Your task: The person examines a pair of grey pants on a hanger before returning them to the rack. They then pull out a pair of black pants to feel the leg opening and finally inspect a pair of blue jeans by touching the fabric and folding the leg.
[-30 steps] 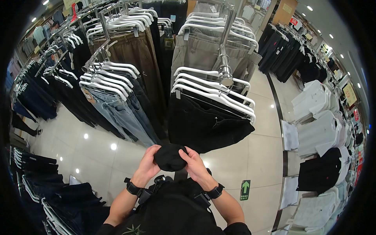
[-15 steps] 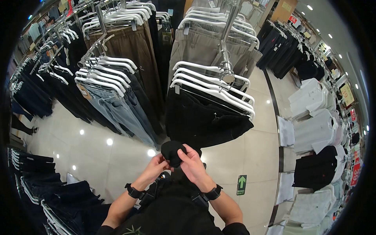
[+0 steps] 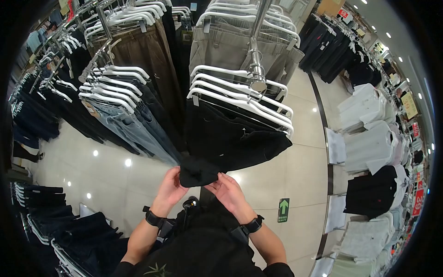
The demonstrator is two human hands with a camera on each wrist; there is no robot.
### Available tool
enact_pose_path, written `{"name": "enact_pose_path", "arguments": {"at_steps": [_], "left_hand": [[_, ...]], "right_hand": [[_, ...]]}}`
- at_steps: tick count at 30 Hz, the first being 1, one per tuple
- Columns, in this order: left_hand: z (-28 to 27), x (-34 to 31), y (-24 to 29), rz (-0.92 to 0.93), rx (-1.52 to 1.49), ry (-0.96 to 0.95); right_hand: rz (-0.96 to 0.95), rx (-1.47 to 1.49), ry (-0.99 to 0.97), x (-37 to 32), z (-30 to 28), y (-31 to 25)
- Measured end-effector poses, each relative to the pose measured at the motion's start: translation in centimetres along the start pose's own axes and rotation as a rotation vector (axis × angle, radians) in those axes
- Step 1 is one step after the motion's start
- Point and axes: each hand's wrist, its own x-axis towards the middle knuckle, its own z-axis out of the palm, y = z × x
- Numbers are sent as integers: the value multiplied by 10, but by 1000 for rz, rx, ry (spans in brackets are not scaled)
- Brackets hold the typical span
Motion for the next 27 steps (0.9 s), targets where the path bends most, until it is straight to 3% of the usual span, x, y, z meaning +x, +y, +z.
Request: {"name": "enact_pose_path", "arguments": {"at_steps": [3, 9, 12, 15, 20, 27], "left_hand": [[13, 3, -10, -20, 18, -43], [69, -8, 0, -77, 95, -57], [76, -8, -7, 68, 385, 64], [75, -3, -11, 104, 297, 79], [81, -3, -21, 101, 244, 57], [99, -16, -36, 97, 319, 17]], "right_hand": [[51, 47, -23, 7, 4, -13], [69, 237, -309, 29, -8, -33], [134, 144, -138, 21, 15, -56], [208, -22, -254, 21, 12, -64], [278, -54, -232, 31, -13, -60], [183, -10, -117, 24, -15, -65]]}}
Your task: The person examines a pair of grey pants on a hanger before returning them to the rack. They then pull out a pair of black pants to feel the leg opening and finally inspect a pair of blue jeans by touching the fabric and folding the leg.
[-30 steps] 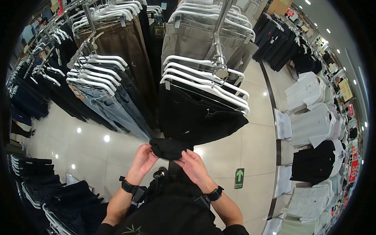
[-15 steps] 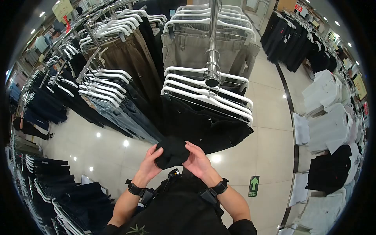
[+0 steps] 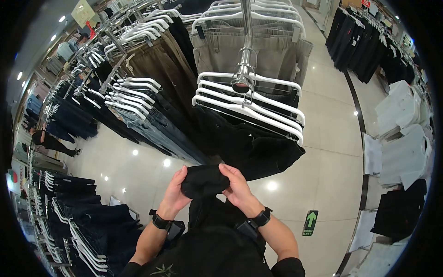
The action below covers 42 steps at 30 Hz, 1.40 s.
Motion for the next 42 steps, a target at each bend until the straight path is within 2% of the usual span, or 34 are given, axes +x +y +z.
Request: {"name": "enact_pose_path", "arguments": {"at_steps": [7, 13, 16, 25, 28, 31, 37, 42], "left_hand": [[1, -13, -4, 84, 97, -114], [-7, -11, 9, 80, 24, -255], [-8, -12, 19, 133, 93, -317], [-23, -6, 45, 28, 3, -389], [-25, -4, 42, 37, -17, -394], [-20, -1, 40, 73, 12, -383], [-20, 6, 38, 73, -40, -463], [-4, -2, 27, 151, 19, -483]], "right_hand": [[2, -48, -35, -4, -1, -4], [-89, -110, 50, -2, 11, -1], [-111, -98, 51, 3, 18, 4], [-160, -110, 89, 12, 37, 6], [-161, -73, 82, 16, 28, 10], [-140, -54, 160, 11, 27, 8], [-150, -133, -51, -6, 18, 3], [-156, -107, -114, -14, 16, 2]]}}
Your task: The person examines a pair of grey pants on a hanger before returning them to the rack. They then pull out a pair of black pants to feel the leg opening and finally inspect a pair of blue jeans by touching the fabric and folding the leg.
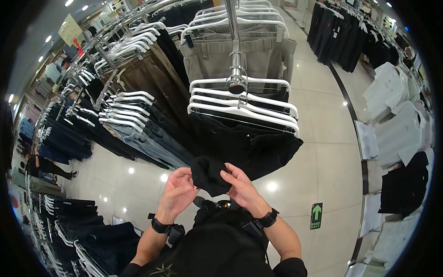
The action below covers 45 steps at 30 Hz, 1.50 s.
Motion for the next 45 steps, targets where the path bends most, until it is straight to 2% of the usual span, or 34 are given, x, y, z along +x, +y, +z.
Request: {"name": "enact_pose_path", "arguments": {"at_steps": [4, 10, 16, 22, 25, 28, 31, 34, 35, 38, 40, 41, 44, 45], "left_hand": [[1, -5, -13, 95, 156, -2], [8, -15, -24, 79, 396, 164], [3, -10, -33, -6, 440, 206], [4, 4, -32, -70, 417, 212], [3, 11, -30, -82, 422, 273], [-12, 19, -30, -32, 599, 337], [-16, 24, -17, -124, 522, 423], [-36, 32, -24, -5, 688, 526], [-43, 34, -26, 28, 736, 530], [-52, 33, -31, -36, 874, 520], [-45, 31, -33, -76, 919, 464], [-42, 30, -35, -96, 942, 437], [-44, 28, -42, -150, 1017, 296], [-37, 29, -43, -154, 1109, 266]], "right_hand": [[0, 50, -12, -1, -2, 1], [10, 99, -5, -1, -2, 5], [-28, 109, 46, -6, 5, -9], [-58, 95, 8, -2, -13, -10], [-75, 89, -29, -1, -18, -16], [-80, 117, -104, 0, -21, -21], [-124, 8, -87, -1, -16, -24], [-160, -126, -64, 0, -17, -22], [-167, -301, -40, 1, -22, -19], [-216, -749, 76, 2, -34, -15], [-299, -942, 208, 0, -25, -19], [-344, -907, 283, 0, -26, -17], [-496, -1218, 363, -1, -40, -21], [-474, -1270, 402, -4, -43, -21]]}}
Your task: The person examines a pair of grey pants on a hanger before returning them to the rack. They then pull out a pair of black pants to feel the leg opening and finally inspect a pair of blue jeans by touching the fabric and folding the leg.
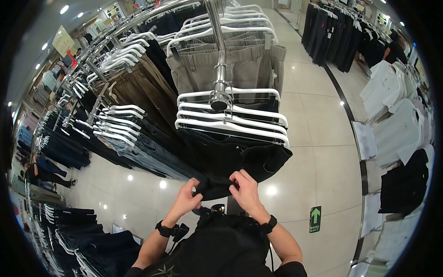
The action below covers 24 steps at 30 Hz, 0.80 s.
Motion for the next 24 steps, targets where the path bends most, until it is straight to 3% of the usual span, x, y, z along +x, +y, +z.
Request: {"name": "enact_pose_path", "arguments": {"at_steps": [3, 6, 10, 14, 17, 20, 24], "left_hand": [[10, 1, -3, 4, 151, -79], [15, 2, -5, -90, 208, -122], [16, 6, -25, -120, 200, -128], [10, 11, -25, -5, 349, 29], [9, 14, -24, 108, 369, 34], [5, 11, -31, -2, 315, -110], [-10, 7, -35, -146, 14, -564]], "right_hand": [[-167, -110, 129, -1, -2, 7], [-112, -15, 98, -5, -12, 0], [-173, -13, 68, -8, -15, 0], [-114, -3, 113, -11, -17, 8], [-107, -15, 131, -11, -16, 10], [-122, 2, 123, -13, -21, 3], [-109, 189, 39, -15, -30, 8]]}}
